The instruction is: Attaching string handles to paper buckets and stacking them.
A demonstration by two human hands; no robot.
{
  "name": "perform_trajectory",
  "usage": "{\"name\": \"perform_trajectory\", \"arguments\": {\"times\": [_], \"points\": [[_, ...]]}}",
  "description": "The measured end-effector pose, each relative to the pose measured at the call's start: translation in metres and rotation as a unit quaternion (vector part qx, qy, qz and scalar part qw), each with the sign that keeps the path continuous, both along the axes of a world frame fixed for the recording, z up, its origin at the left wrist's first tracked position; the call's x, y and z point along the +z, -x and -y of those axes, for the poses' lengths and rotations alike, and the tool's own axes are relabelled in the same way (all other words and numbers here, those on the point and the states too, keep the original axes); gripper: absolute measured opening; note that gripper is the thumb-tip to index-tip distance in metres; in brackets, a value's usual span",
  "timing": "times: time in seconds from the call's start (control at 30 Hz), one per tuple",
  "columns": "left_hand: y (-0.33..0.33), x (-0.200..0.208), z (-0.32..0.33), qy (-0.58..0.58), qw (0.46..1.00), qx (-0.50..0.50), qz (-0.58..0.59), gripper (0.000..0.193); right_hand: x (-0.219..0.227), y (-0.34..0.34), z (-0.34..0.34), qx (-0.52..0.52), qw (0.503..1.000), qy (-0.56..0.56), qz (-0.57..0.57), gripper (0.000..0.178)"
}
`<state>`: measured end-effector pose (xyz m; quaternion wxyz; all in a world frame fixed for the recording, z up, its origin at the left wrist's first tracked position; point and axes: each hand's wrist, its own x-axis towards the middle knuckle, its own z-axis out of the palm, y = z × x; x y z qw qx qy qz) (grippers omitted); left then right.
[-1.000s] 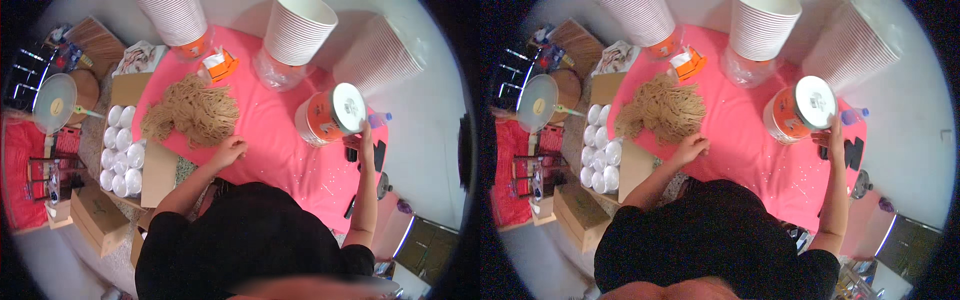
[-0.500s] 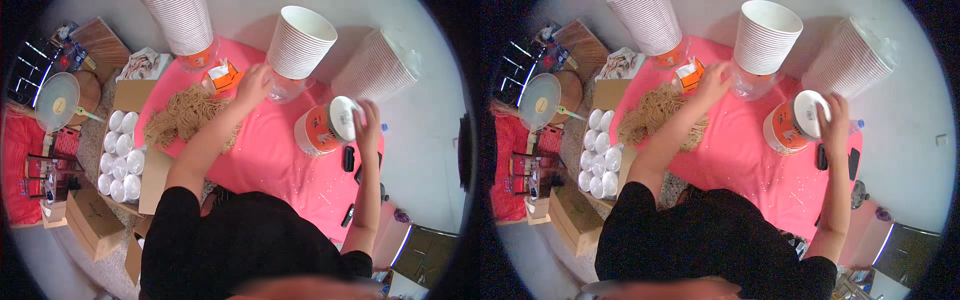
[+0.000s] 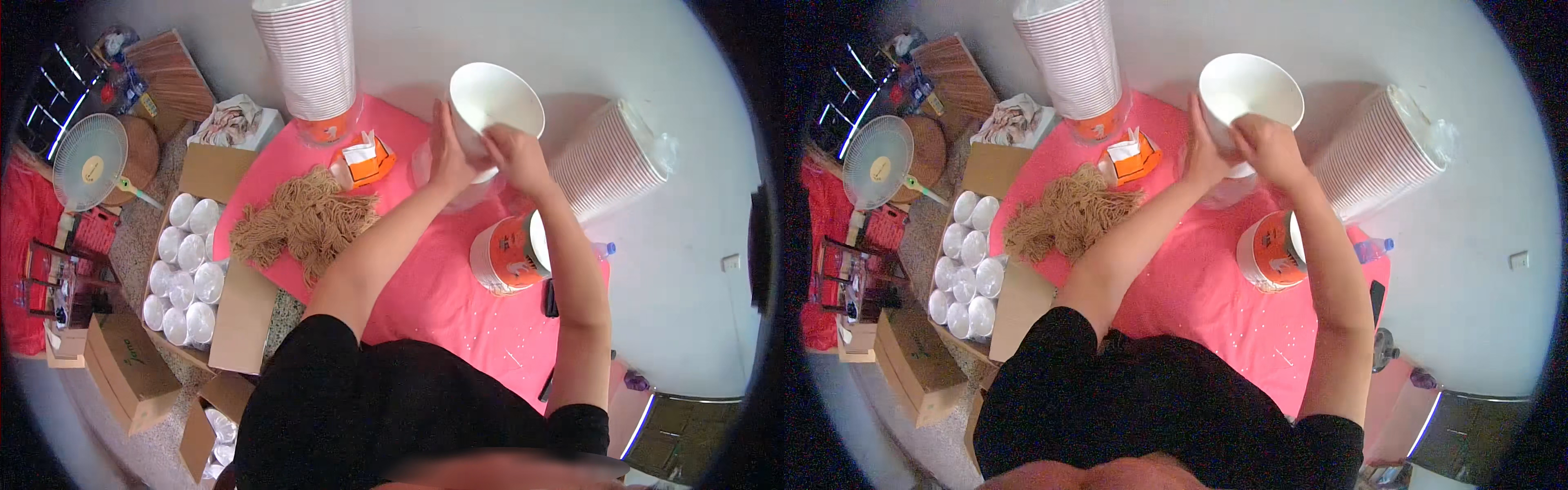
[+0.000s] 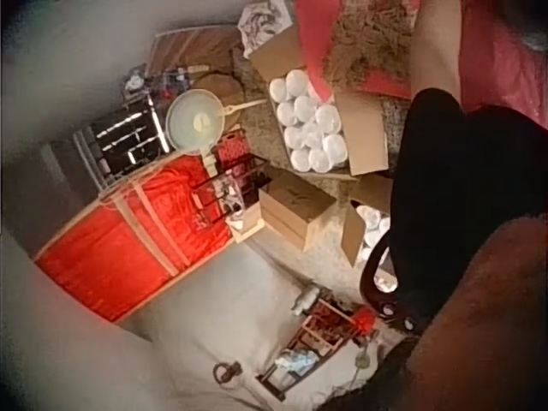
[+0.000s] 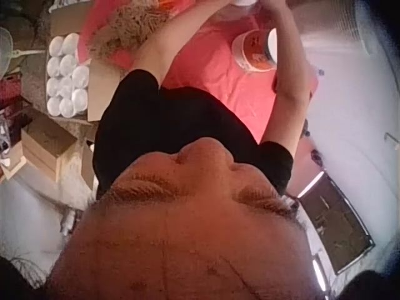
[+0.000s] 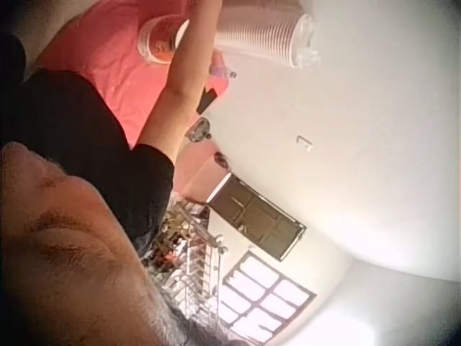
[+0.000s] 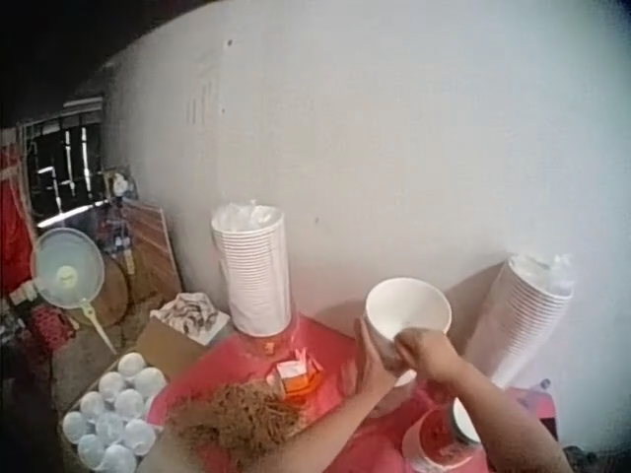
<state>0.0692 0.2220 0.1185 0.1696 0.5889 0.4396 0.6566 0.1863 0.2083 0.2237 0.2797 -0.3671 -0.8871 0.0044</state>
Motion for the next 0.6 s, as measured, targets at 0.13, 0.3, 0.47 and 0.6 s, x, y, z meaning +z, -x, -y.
{"name": "perform_trajectory", "arguments": {"times": [0.13,0.3,0.47,0.6], "points": [[0.014,-0.002,0.027,-0.019,1.0,0.006,0.004,0.126,0.02,0.01,0.03,0.048,0.998,0.027,0.012,0.01],[0.014,0.008,0.025,0.028,0.999,0.033,-0.007,0.124,0.043,0.016,0.029,0.026,0.987,-0.153,-0.035,0.01],[0.01,0.021,0.016,0.001,0.999,0.046,-0.006,0.111,0.074,0.006,0.027,-0.017,0.982,-0.156,-0.109,0.008],[0.007,0.016,0.012,0.025,0.998,0.031,-0.044,0.1,0.085,-0.006,0.015,0.006,0.981,-0.192,-0.001,0.009]]}}
